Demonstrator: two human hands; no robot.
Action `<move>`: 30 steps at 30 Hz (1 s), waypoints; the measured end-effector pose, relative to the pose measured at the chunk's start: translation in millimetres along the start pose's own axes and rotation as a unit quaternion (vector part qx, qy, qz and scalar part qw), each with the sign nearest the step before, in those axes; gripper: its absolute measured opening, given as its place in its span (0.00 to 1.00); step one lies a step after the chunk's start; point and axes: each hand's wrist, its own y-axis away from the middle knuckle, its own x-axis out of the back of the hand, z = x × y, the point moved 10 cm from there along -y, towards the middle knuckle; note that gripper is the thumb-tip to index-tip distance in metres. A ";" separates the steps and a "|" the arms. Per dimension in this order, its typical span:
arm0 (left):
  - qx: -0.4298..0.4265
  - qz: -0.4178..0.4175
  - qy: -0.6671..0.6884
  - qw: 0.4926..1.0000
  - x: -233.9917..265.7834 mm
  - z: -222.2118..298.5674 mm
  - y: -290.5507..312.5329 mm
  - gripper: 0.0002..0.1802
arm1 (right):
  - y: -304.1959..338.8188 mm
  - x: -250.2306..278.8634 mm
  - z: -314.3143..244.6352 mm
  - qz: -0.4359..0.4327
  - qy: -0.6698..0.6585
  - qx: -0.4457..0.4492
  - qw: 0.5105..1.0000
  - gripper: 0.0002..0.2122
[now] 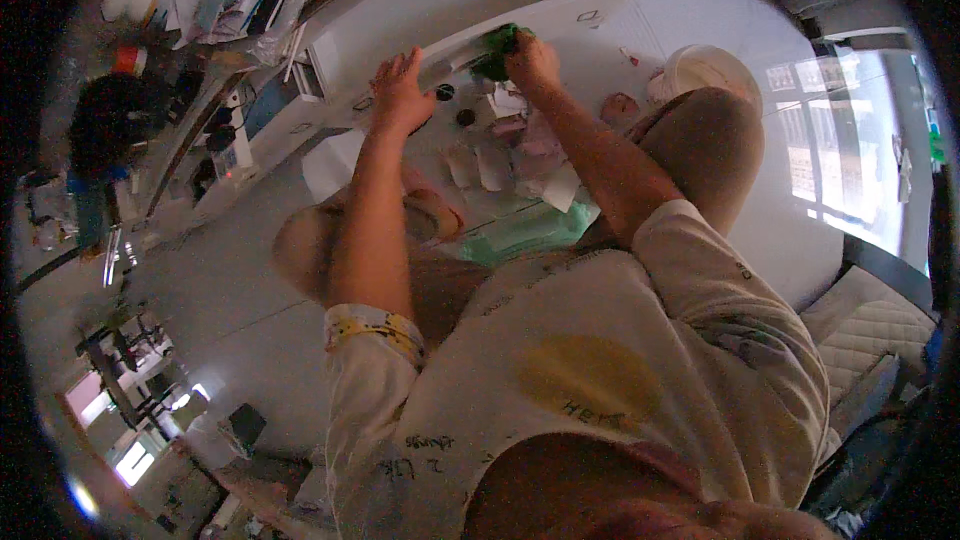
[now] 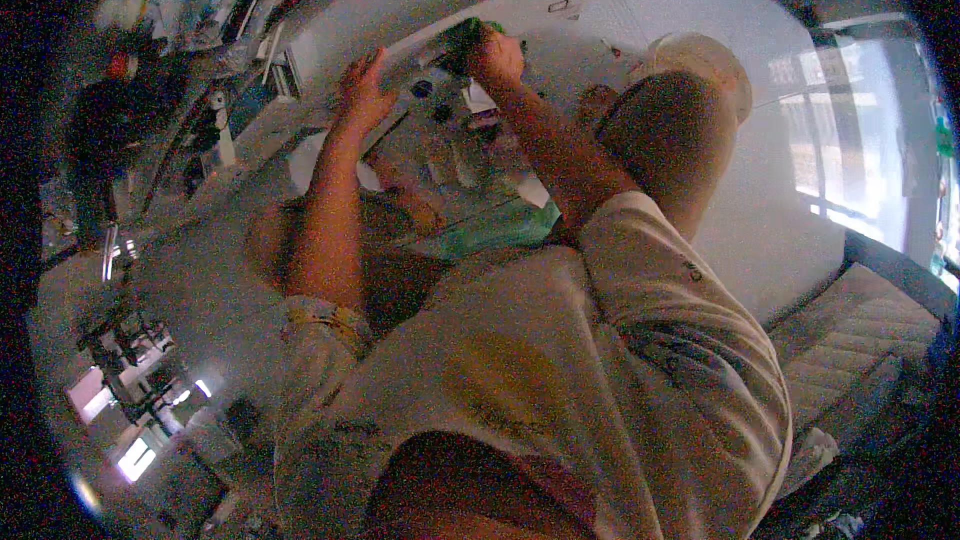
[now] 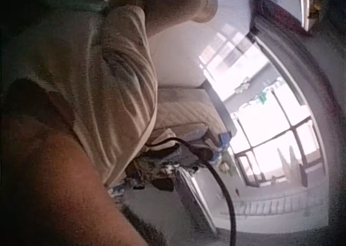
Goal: The person wipes the inside of a white drawer with a green cloth while handling various items including papers, a black strap, and a wrench.
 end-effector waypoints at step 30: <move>-0.042 -0.113 -0.025 0.992 12.0 14.6 -6.4 0.51 | -16.9 5.5 138.3 0.260 -0.408 -0.350 0.802 0.10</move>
